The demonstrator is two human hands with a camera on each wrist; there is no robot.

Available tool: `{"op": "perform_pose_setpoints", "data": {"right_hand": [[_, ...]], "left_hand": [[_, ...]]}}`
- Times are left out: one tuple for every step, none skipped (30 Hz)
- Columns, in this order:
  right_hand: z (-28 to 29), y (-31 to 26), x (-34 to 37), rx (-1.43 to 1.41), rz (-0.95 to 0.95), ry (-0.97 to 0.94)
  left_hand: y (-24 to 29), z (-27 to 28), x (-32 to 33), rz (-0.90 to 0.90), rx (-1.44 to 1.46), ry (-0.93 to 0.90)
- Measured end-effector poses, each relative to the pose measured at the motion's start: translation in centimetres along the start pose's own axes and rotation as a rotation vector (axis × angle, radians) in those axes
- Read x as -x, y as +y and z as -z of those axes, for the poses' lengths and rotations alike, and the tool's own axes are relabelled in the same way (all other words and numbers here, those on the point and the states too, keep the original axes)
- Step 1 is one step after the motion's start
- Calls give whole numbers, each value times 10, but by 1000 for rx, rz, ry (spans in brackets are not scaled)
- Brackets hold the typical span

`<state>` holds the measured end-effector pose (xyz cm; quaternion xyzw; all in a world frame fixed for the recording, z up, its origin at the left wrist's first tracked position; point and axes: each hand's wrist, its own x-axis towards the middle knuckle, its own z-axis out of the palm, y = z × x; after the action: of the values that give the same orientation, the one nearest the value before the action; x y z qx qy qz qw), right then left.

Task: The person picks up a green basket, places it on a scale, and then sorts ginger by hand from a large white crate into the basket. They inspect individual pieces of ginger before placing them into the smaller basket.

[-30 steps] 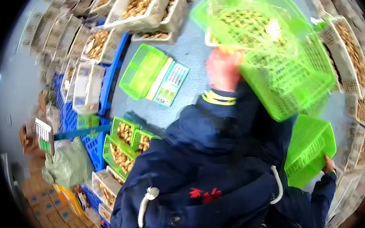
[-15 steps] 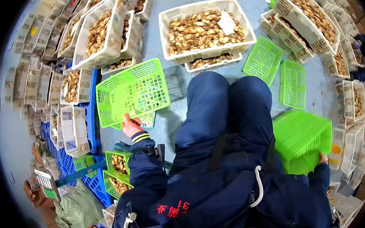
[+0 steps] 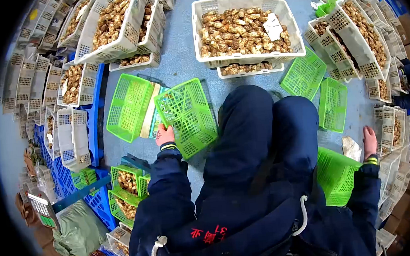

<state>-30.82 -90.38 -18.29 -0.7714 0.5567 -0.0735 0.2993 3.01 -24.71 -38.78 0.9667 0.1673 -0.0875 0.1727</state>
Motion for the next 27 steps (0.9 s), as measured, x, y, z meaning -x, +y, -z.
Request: {"op": "perform_pose_setpoints", "data": {"right_hand": [[-26, -3, -25, 20, 178, -54], [-49, -43, -22, -1, 128, -212], [-71, -87, -13, -1, 160, -364], [-94, -115, -12, 49, 181, -432], [-116, -134, -24, 99, 228, -533], [-136, -156, -29, 23, 208, -591], [-156, -173, -42, 106, 353, -597], [-175, -189, -53, 64, 310, -590], [-195, -201, -67, -46, 272, -605], [-208, -210, -80, -47, 270, -611], [-223, -233, -80, 41, 394, -501], [-238, -250, -78, 127, 511, -386], [-252, -258, -78, 59, 591, -419], [-266, -265, -78, -7, 673, -447], [-266, -288, -60, 122, 774, -423], [-282, -290, -62, 161, 916, -422], [-299, -288, -63, 180, 1161, -343], [-299, -306, -50, 314, 1114, -475], [-329, -289, -61, 255, 1180, -509], [-336, -287, -56, 319, 1145, -556], [-341, -291, -53, 439, 1134, -576], [-343, -292, -50, 559, 1115, -596], [-346, -287, -48, 544, 1154, -474], [-348, -284, -50, 542, 1148, -469], [-349, -281, -52, 508, 1184, -458], [-349, -279, -53, 473, 1218, -447], [-350, -278, -53, 481, 1216, -441]], "left_hand": [[5, -2, -2, -10, -10, 5], [8, -4, -5, -16, -21, 11], [8, -8, -9, -28, -27, 15], [17, -6, -9, -82, 59, 46], [19, -12, -16, -112, 8, 42], [22, -18, -23, -146, -45, 35], [31, -17, -29, -156, -144, -32], [41, -16, -36, -168, -97, -64], [40, -27, -49, -208, -108, -32], [38, -36, -62, -244, -124, 1], [39, -42, -80, -164, -111, -147], [48, -40, -89, -63, -18, -200], [56, -41, -91, -95, -38, -118], [71, -39, -90, -129, -54, -36], [74, -44, -96, -294, 63, 59], [105, -24, -85, -291, 197, -14], [119, -26, -91, -303, 297, -84], [132, -28, -99, -308, 397, -152], [158, -14, -93, -341, 496, -164], [188, -4, -84, -377, 595, -173], [205, -13, -85, -436, 764, -104], [222, -10, -84, -363, 728, -155], [234, -19, -86, -247, 868, -296], [246, -23, -87, -126, 1005, -437], [248, -30, -92, -223, 837, -504], [249, -40, -90, -193, 899, -506], [248, -46, -92, -162, 915, -493]]}}
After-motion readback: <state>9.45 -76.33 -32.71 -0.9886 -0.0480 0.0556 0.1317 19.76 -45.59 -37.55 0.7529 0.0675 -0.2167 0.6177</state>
